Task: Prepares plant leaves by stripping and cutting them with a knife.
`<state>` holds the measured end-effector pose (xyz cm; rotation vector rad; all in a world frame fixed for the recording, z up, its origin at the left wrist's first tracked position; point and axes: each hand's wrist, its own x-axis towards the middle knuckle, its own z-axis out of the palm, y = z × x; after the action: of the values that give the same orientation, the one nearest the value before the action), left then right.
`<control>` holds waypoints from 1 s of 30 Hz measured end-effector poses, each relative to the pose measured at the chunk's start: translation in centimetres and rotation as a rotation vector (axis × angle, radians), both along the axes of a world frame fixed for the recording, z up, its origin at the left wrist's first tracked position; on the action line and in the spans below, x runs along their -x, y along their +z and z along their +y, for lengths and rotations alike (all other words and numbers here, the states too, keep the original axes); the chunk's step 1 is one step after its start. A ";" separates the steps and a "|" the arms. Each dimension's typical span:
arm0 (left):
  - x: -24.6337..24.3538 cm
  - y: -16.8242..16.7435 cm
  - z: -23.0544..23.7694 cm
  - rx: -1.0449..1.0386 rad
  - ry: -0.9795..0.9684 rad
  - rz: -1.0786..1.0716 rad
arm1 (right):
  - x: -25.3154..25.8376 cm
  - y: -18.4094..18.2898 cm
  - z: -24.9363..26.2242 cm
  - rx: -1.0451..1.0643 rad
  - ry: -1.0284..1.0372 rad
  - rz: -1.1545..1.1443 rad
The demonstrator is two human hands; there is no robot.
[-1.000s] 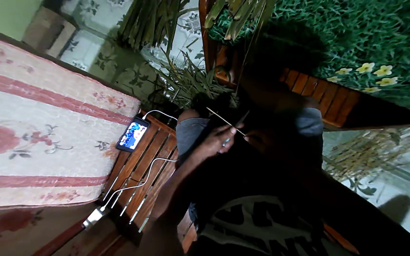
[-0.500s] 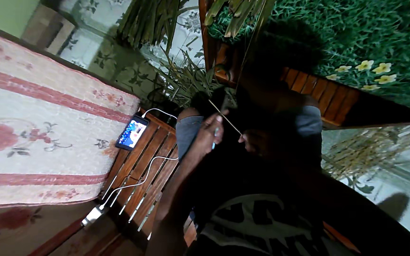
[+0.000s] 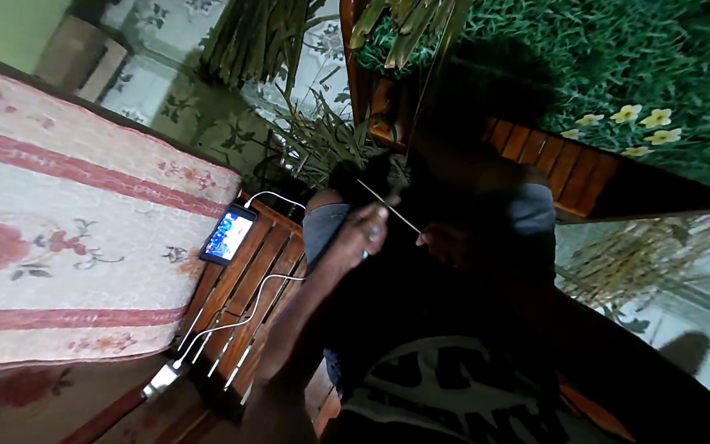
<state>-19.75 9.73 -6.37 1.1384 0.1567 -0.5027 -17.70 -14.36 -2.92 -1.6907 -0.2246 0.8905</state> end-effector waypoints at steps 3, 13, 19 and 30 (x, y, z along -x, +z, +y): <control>-0.4 -0.6 0.0 0.082 0.012 0.026 | 0.0 -0.1 0.0 -0.034 -0.031 0.036; -0.1 -0.6 -1.5 0.071 -0.060 -0.012 | 0.2 -0.8 0.3 -0.219 -0.134 0.223; -1.9 -1.3 1.9 0.065 0.158 0.074 | 0.5 -1.3 -0.9 -0.146 -0.092 0.156; 0.6 -1.6 -1.6 0.026 0.221 -0.012 | -0.4 -1.0 -0.4 0.088 -0.121 -0.016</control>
<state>-20.38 8.09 -7.98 1.0835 0.2614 -0.3006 -17.34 -14.75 -3.92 -1.7742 -0.0934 0.8066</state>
